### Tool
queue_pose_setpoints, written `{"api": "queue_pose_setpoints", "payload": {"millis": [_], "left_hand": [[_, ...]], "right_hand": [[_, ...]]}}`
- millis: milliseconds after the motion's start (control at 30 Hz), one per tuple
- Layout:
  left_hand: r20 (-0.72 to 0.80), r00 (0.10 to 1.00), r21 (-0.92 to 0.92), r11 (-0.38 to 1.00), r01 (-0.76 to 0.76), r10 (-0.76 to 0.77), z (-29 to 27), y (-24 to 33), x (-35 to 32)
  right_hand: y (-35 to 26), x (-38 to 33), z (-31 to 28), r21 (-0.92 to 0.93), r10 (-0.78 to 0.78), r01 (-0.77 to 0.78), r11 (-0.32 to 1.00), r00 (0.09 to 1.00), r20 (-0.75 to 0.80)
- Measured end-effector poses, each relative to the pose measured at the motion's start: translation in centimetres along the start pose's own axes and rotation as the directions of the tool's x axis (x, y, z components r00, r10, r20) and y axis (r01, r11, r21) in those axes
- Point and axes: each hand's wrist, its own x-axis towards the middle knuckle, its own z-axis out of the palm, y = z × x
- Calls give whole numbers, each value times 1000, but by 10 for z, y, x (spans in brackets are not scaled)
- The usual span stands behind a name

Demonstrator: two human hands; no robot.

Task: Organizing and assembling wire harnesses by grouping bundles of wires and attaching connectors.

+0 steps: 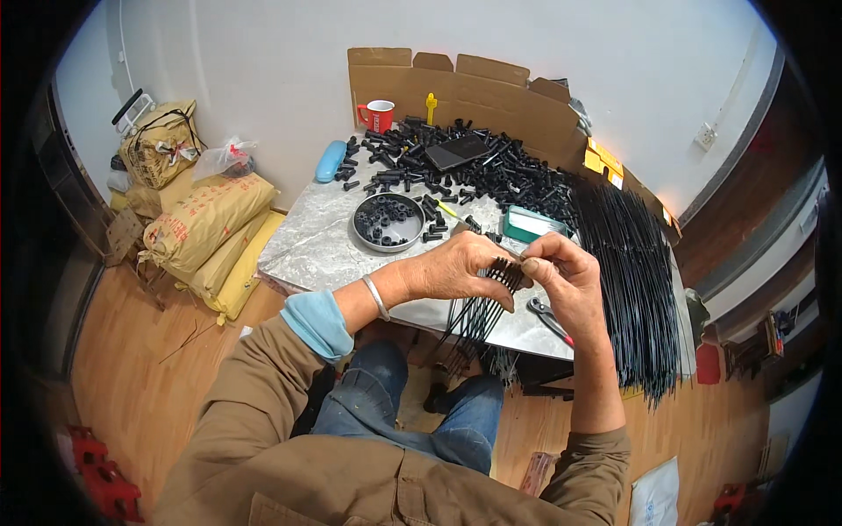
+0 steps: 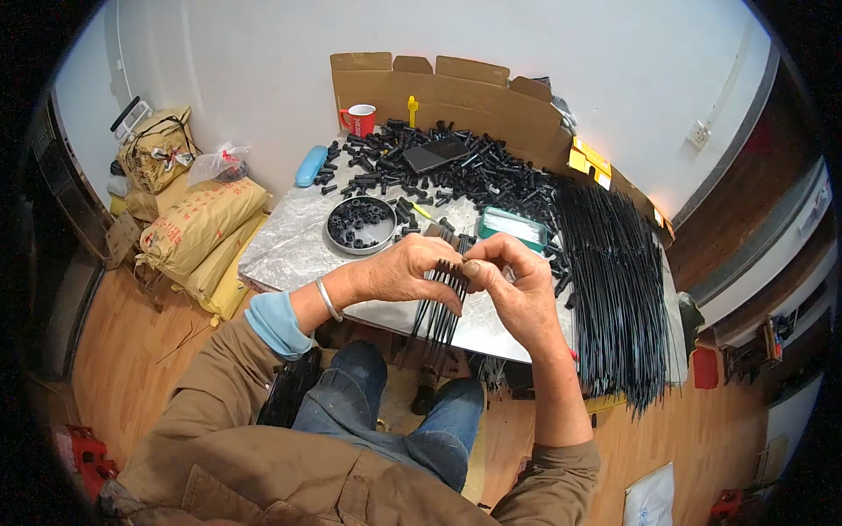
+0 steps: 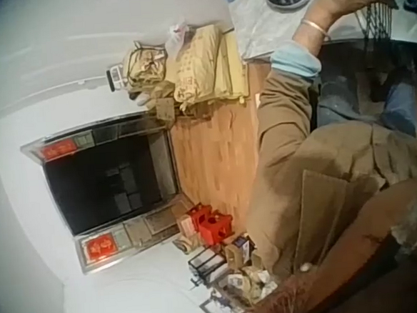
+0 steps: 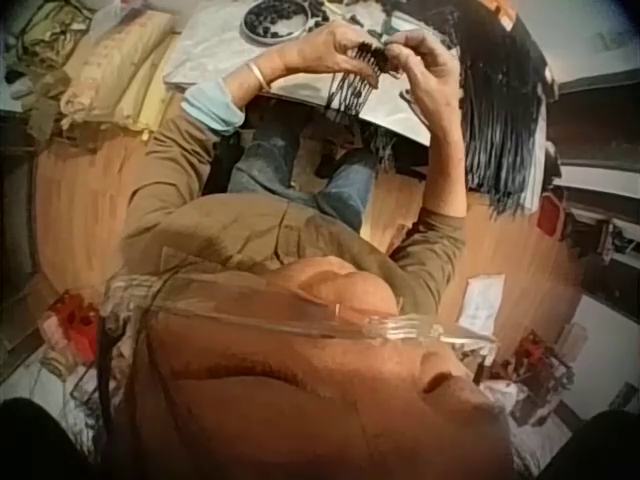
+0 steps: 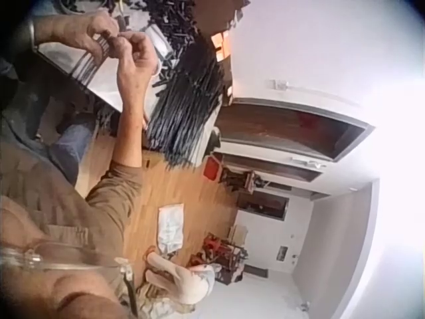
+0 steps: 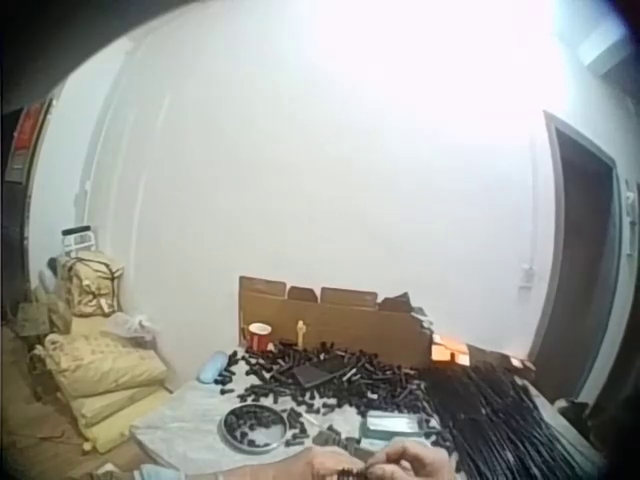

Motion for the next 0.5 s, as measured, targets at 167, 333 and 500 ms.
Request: {"api": "queue_pose_setpoints", "payload": {"millis": [167, 333, 500], "left_hand": [[-4, 998, -111, 992, 59, -60, 8, 1, 0], [-61, 996, -144, 988, 62, -71, 14, -7, -5], [-22, 989, -9, 989, 147, -147, 45, -32, -30]], "right_hand": [[-8, 11, 9, -419, -419, 400, 815, 907, 50], [-7, 15, 8, -431, -368, 384, 817, 921, 124], [1, 15, 13, -393, -313, 323, 861, 945, 93]]}}
